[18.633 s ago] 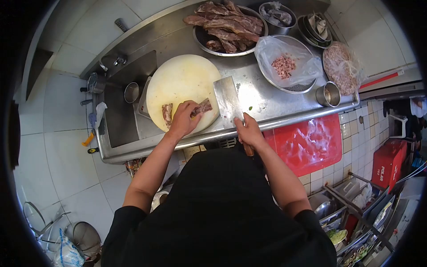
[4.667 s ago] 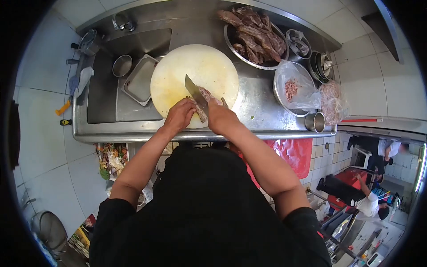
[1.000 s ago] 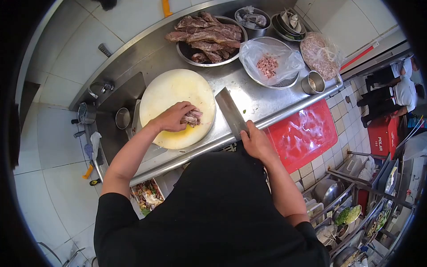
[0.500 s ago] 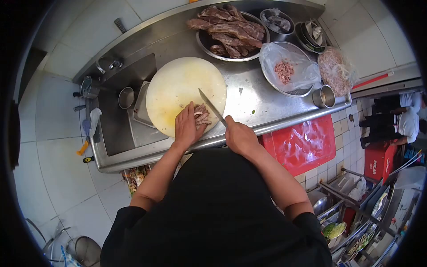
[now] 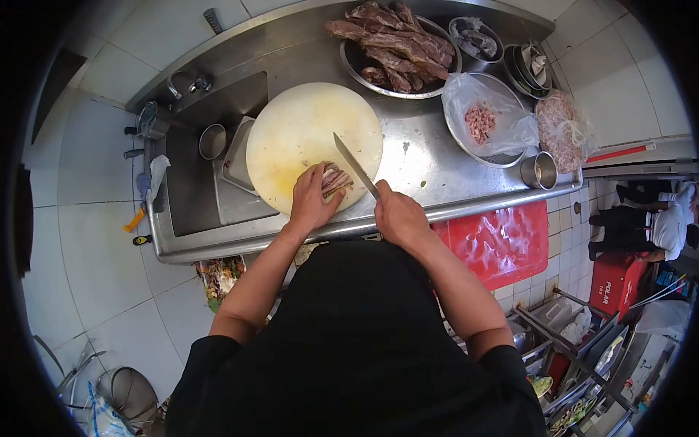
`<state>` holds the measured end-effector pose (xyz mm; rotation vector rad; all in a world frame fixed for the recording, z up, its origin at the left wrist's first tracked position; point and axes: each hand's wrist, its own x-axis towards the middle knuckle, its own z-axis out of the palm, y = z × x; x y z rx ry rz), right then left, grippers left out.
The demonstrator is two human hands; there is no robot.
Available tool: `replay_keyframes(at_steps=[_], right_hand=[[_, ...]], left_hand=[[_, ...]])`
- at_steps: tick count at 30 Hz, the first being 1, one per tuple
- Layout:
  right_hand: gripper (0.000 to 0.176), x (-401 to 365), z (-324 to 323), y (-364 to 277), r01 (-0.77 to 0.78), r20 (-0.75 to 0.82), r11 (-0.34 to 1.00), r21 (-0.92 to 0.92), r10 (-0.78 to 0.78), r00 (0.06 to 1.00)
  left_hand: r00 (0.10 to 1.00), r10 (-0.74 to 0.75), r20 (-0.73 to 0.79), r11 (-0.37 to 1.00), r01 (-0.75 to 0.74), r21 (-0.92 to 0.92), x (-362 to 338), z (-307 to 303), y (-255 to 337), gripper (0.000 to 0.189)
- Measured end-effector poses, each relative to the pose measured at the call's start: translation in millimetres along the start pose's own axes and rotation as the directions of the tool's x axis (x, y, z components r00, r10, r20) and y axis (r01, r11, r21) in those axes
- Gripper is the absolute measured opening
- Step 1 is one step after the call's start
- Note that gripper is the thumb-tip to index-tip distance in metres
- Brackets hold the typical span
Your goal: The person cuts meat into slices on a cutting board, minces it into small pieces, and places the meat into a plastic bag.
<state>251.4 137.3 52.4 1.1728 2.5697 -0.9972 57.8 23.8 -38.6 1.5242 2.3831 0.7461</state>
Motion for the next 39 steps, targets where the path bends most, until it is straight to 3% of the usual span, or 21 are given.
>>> replay_keyframes(at_steps=[3, 7, 13, 17, 23, 25, 27, 28, 30, 35, 39], right_hand=[[0.022, 0, 13, -2, 0.105, -0.023, 0.994, 0.035, -0.104, 0.994], [0.024, 2, 12, -9, 0.119, -0.038, 0.991, 0.063, -0.117, 0.992], [0.023, -7, -2, -21, 0.198, -0.162, 0.979, 0.041, -0.189, 0.969], [0.024, 4, -13, -41, 0.123, 0.019, 0.991, -0.048, -0.122, 0.992], [0.027, 30, -37, -71, 0.068, 0.26, 0.981, -0.184, -0.018, 0.965], [0.027, 32, -44, -79, 0.057, 0.309, 0.974, -0.218, 0.014, 0.951], [0.025, 31, -48, -88, -0.059, 0.358, 0.973, -0.221, 0.137, 0.924], [0.025, 29, -37, -81, -0.056, 0.365, 0.971, -0.231, 0.14, 0.92], [0.023, 20, 1, -50, -0.026, 0.214, 0.97, -0.243, 0.08, 0.974], [0.02, 24, 29, -40, -0.098, 0.148, 0.961, -0.258, 0.14, 0.979], [0.019, 56, 17, -40, 0.012, 0.079, 0.977, -0.215, 0.005, 0.997]], left_hand=[[0.998, 0.014, -0.054, 0.999, -0.016, -0.048, 0, 5, 0, 0.059], [0.983, -0.047, -0.178, 0.994, 0.028, -0.106, 7, 18, -5, 0.033], [0.969, 0.021, -0.246, 0.999, -0.03, -0.034, 7, 28, -11, 0.019], [0.976, -0.062, -0.208, 0.995, 0.044, -0.089, 6, 27, -9, 0.023], [0.976, -0.037, -0.213, 0.997, 0.023, -0.069, 9, 32, -13, 0.025], [0.958, 0.003, -0.286, 0.998, -0.021, -0.059, 10, 34, -13, 0.017], [0.956, -0.005, -0.293, 0.998, -0.014, -0.063, 9, 34, -10, 0.018], [0.954, -0.002, -0.299, 0.998, -0.015, -0.056, 9, 33, -10, 0.018], [0.955, -0.009, -0.297, 0.999, -0.007, -0.051, 10, 32, -10, 0.019], [0.976, -0.026, -0.217, 1.0, 0.021, -0.022, 4, 32, -9, 0.026], [0.985, -0.027, -0.17, 0.999, 0.023, -0.023, 5, 30, -10, 0.027]])
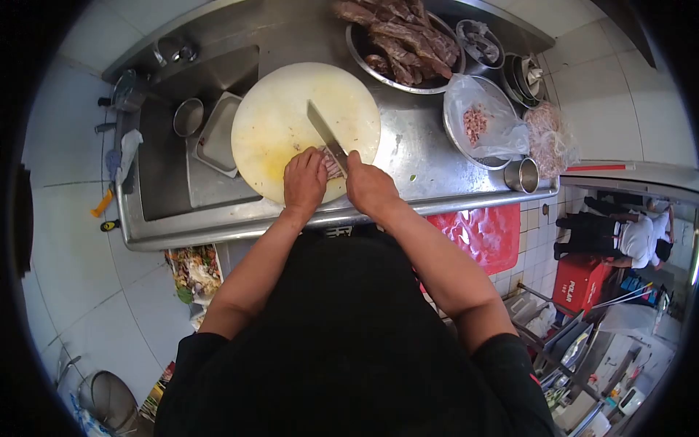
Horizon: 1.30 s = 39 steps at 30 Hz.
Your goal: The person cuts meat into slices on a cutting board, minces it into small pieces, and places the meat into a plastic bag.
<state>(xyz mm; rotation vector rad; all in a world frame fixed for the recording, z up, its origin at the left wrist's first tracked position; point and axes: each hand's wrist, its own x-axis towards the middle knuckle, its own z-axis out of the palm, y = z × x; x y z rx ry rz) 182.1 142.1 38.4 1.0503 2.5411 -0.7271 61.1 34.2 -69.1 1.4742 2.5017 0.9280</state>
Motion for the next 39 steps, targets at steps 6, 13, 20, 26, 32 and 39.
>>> replay_keyframes(at_steps=[6, 13, 20, 26, 32, 39], right_hand=[[0.019, -29, -18, -6, 0.045, -0.021, 0.999, -0.014, -0.045, 0.999], [0.019, -70, -18, -5, -0.014, 0.111, 0.998, -0.062, 0.021, 0.994], [0.02, -44, 7, 6, -0.033, 0.127, 0.999, 0.002, 0.032, 0.991], [0.02, -14, -3, 7, 0.037, 0.04, 0.999, 0.008, -0.037, 0.999], [0.021, -53, -11, 3, 0.052, 0.041, 0.998, 0.037, -0.054, 0.998], [0.022, -56, -10, 3, -0.015, 0.178, 1.0, 0.018, 0.012, 0.984]], left_hand=[[1.0, -0.01, -0.005, 1.0, 0.01, 0.007, 5, 2, -2, 0.029], [1.0, 0.02, 0.007, 0.999, -0.02, 0.047, 7, -1, -1, 0.025], [1.0, 0.023, -0.01, 0.999, -0.023, 0.029, 6, -1, -1, 0.025], [0.999, 0.042, -0.015, 0.999, -0.041, 0.026, 9, -2, 2, 0.023], [1.0, 0.016, -0.02, 1.0, -0.016, 0.019, 8, 2, -1, 0.021], [0.999, -0.016, 0.047, 0.999, 0.015, 0.035, 7, 3, -6, 0.025]])
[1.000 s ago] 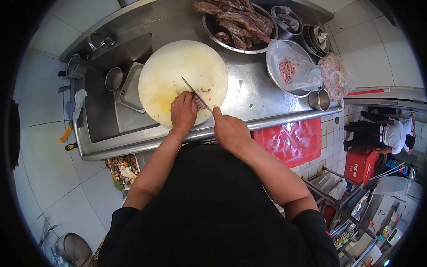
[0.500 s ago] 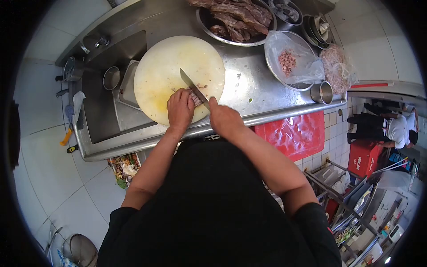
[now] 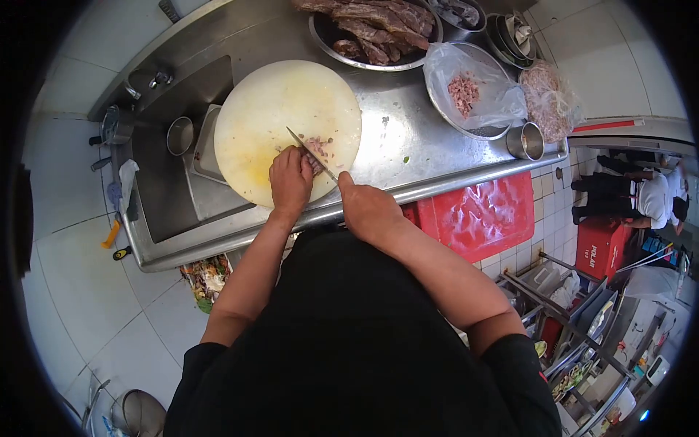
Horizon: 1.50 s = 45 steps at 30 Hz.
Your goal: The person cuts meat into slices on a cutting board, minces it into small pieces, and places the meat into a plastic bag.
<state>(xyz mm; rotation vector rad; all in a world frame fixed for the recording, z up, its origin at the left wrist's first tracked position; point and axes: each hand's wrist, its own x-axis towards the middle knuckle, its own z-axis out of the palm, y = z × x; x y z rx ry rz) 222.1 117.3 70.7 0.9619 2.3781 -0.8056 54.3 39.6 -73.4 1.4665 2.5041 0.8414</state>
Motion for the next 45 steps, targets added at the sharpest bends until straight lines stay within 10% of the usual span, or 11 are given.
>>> replay_keyframes(at_steps=[13, 28, 45], right_hand=[[0.023, 35, -6, -2, 0.111, -0.199, 0.992, 0.063, -0.096, 0.975], [0.025, 11, 4, -3, 0.014, 0.052, 0.999, 0.032, -0.015, 0.999], [0.026, -15, -3, 2, 0.075, -0.072, 0.996, 0.044, -0.072, 0.995]], left_hand=[[0.999, -0.01, -0.041, 0.998, 0.008, -0.068, -2, -5, 0, 0.019], [1.0, -0.02, 0.012, 1.0, 0.02, -0.009, -1, -4, 3, 0.021], [0.997, 0.071, 0.009, 0.996, -0.071, -0.048, -4, -7, -7, 0.022]])
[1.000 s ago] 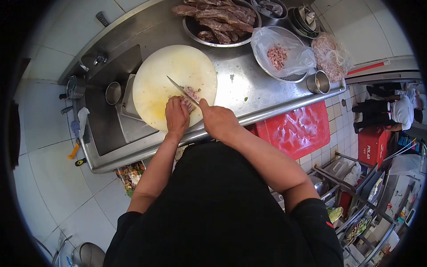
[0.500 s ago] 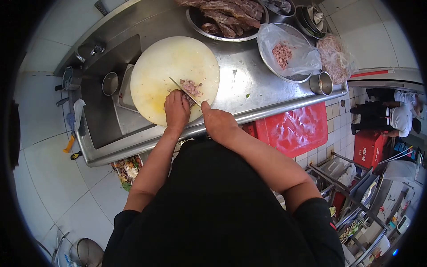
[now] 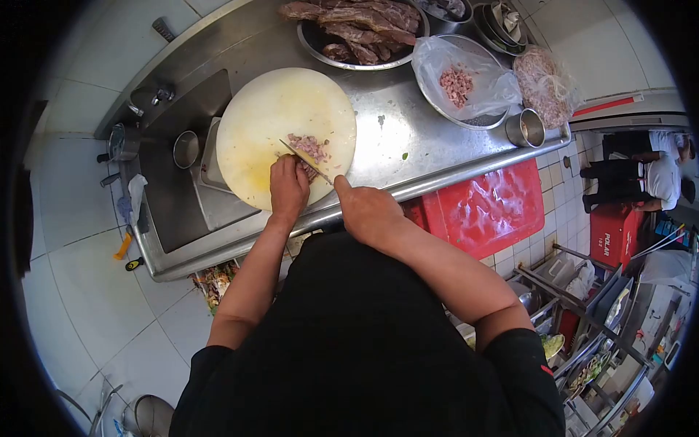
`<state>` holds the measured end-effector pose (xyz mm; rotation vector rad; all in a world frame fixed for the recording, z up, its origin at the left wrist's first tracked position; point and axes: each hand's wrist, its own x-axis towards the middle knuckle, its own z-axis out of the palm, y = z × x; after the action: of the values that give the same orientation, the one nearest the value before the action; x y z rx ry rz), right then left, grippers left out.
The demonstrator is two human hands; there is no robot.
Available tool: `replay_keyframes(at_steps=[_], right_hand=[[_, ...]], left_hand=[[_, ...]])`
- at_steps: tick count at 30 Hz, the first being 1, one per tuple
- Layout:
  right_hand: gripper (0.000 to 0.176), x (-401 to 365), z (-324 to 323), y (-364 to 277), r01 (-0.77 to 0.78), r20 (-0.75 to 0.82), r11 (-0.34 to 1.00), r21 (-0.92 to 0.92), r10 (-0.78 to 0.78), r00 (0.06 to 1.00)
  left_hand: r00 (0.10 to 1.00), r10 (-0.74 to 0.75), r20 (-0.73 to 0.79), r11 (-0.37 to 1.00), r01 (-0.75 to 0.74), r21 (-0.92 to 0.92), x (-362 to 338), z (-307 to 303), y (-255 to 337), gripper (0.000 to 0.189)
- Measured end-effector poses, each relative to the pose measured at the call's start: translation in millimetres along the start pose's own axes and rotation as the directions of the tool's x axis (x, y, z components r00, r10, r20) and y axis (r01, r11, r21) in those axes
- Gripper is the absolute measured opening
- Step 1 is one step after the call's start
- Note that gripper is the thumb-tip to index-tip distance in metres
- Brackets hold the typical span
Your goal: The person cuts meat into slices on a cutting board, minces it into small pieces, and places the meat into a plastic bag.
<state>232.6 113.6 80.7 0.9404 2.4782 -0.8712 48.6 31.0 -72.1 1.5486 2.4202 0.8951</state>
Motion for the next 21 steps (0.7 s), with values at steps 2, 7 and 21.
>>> replay_keyframes(at_steps=[2, 7, 21], right_hand=[[0.026, 0, 0, -2, -0.006, 0.04, 1.0, -0.004, 0.006, 0.999], [0.023, 22, 13, -5, -0.032, 0.072, 0.999, -0.008, 0.032, 0.997], [0.027, 7, -1, -8, -0.007, 0.041, 1.0, -0.014, 0.007, 0.999]], left_hand=[[1.0, -0.004, -0.006, 1.0, 0.004, -0.001, 0, -1, 1, 0.024], [1.0, -0.025, -0.014, 1.0, 0.025, 0.004, 0, -1, 4, 0.02], [0.998, 0.049, -0.048, 0.997, -0.051, -0.054, -3, -6, -5, 0.02]])
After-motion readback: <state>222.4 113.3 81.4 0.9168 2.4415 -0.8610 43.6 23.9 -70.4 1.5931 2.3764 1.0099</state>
